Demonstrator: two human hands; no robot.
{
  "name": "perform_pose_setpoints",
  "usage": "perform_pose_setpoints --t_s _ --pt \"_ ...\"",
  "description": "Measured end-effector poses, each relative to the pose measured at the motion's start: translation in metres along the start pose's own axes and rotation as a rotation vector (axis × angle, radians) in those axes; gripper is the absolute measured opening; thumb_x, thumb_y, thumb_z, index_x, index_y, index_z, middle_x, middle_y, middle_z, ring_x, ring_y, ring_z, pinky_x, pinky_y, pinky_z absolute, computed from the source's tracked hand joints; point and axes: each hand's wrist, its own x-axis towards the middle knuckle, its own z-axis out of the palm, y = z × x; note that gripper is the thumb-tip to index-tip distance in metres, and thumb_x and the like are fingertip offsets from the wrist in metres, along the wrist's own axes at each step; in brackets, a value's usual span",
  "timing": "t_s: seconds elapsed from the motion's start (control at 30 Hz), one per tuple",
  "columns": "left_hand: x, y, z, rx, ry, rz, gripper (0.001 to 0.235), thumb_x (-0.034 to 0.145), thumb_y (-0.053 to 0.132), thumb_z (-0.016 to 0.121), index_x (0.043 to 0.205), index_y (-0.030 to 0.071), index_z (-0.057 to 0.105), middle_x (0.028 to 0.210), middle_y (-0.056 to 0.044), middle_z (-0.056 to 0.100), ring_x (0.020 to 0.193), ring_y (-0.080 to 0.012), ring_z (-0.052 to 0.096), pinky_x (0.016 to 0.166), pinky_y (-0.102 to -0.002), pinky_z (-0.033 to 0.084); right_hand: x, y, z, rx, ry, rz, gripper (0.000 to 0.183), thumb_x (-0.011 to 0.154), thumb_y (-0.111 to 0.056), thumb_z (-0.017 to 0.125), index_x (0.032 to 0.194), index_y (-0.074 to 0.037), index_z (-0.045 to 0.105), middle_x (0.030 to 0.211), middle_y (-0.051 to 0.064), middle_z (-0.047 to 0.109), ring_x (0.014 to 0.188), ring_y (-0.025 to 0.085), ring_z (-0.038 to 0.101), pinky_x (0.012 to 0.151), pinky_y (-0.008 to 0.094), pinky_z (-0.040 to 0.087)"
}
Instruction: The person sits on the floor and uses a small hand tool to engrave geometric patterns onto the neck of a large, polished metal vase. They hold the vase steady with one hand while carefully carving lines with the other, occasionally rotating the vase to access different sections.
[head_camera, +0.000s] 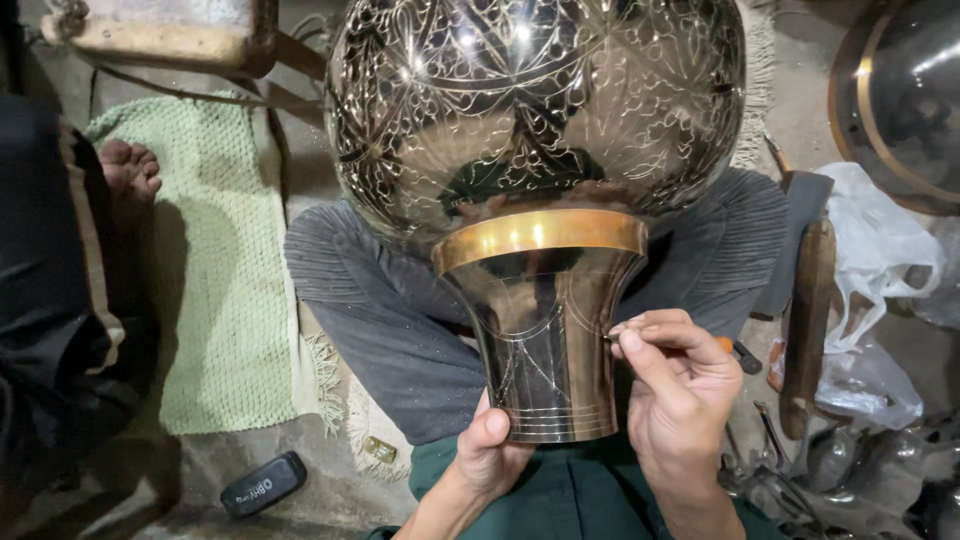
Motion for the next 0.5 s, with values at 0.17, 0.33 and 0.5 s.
perform_pose_setpoints --t_s 0.17,0.33,0.5 --pt "-0.0014 0.0009 0.0003 0.012 0.015 -0.031 0.103 0.072 0.045 0.087 0.152 0.002 0.037 0.137 -0.011 0.059 0.126 -0.0252 0.059 0.111 -0.043 0.045 -0.0022 -0.0005 0.0049 -0.005 0.036 -0.022 0.014 0.094 0.017 0.066 0.1 0.005 0.069 0.106 0.018 0.068 0.096 0.024 0.071 0.088 0.031 0.061" --pt "-0.0028 0.0008 -0.0007 0.033 0.015 -0.043 0.104 0.071 0.046 0.087 0.152 0.003 0.036 0.138 -0.011 0.059 0.126 -0.0251 0.059 0.111 -0.043 0.046 -0.0053 0.0016 0.007 -0.026 0.074 -0.044 0.014 0.093 0.018 0.066 0.099 0.005 0.069 0.105 0.018 0.068 0.096 0.024 0.072 0.087 0.031 0.062" --pt "-0.0014 0.002 0.0003 0.057 -0.006 -0.037 0.103 0.074 0.046 0.086 0.152 0.001 0.037 0.137 -0.014 0.058 0.125 -0.0269 0.059 0.11 -0.045 0.047 -0.0066 0.0046 0.0048 -0.044 0.091 -0.056 0.015 0.093 0.018 0.067 0.097 0.005 0.068 0.104 0.017 0.069 0.095 0.024 0.072 0.087 0.031 0.062"
